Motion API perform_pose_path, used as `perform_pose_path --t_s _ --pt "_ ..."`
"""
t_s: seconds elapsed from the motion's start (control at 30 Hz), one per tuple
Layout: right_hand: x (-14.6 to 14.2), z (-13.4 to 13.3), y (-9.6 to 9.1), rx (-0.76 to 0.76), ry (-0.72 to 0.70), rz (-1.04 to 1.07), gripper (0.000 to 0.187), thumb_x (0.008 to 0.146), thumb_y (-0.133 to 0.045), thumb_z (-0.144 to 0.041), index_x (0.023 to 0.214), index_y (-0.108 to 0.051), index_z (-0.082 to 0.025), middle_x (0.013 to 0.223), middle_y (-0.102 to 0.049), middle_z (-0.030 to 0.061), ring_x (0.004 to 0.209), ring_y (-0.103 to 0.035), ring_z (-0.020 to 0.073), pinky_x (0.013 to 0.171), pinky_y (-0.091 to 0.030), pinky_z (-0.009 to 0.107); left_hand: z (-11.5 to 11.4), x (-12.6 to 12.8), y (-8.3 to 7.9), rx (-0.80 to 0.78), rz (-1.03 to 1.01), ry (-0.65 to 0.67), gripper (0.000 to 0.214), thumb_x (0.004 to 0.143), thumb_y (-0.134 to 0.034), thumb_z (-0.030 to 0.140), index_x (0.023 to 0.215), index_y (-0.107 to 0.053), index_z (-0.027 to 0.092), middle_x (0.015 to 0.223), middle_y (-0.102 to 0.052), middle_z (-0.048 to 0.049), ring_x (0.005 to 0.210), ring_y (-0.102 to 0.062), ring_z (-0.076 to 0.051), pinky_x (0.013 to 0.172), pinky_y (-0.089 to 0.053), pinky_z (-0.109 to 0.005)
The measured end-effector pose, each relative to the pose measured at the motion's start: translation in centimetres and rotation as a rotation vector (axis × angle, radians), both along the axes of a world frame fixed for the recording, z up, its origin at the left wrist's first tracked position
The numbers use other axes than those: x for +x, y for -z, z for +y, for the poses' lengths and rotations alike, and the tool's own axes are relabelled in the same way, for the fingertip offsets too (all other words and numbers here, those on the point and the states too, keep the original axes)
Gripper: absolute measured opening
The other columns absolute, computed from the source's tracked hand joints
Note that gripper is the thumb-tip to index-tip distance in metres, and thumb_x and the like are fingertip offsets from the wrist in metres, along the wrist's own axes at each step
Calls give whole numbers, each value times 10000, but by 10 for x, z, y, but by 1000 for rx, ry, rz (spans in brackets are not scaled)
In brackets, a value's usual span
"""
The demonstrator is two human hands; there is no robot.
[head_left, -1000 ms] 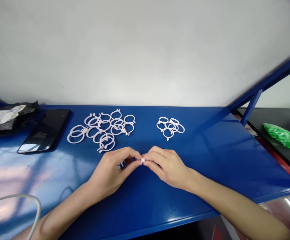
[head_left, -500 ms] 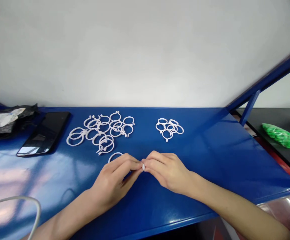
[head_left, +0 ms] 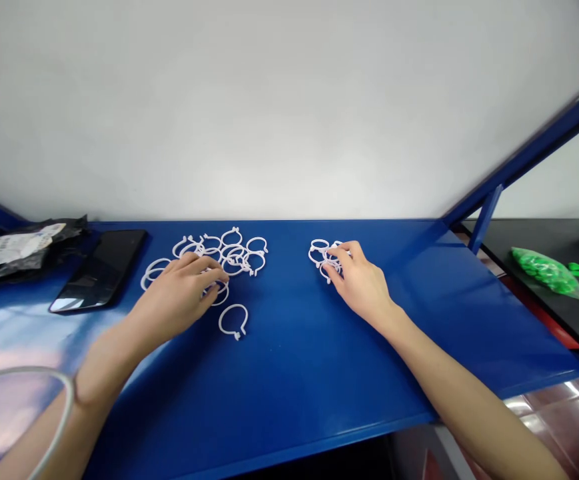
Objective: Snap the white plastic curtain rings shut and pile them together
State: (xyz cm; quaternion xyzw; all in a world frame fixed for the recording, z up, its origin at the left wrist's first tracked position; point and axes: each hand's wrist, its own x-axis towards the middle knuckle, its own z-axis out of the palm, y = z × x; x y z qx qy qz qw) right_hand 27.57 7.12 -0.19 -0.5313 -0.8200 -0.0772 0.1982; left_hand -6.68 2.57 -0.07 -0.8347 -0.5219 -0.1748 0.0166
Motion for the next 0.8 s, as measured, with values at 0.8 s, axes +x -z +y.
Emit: perform_pose_path --t_s 0.8 --pt "-46 -52 7 49 -749 435 130 1053 -556 -243 1032 -666 -178 945 -766 17 802 -721 101 716 -537 213 -45 85 -7 -424 -660 -103 249 999 -512 381 923 -703 241 847 -740 26 718 -660 -130 631 -492 -232"
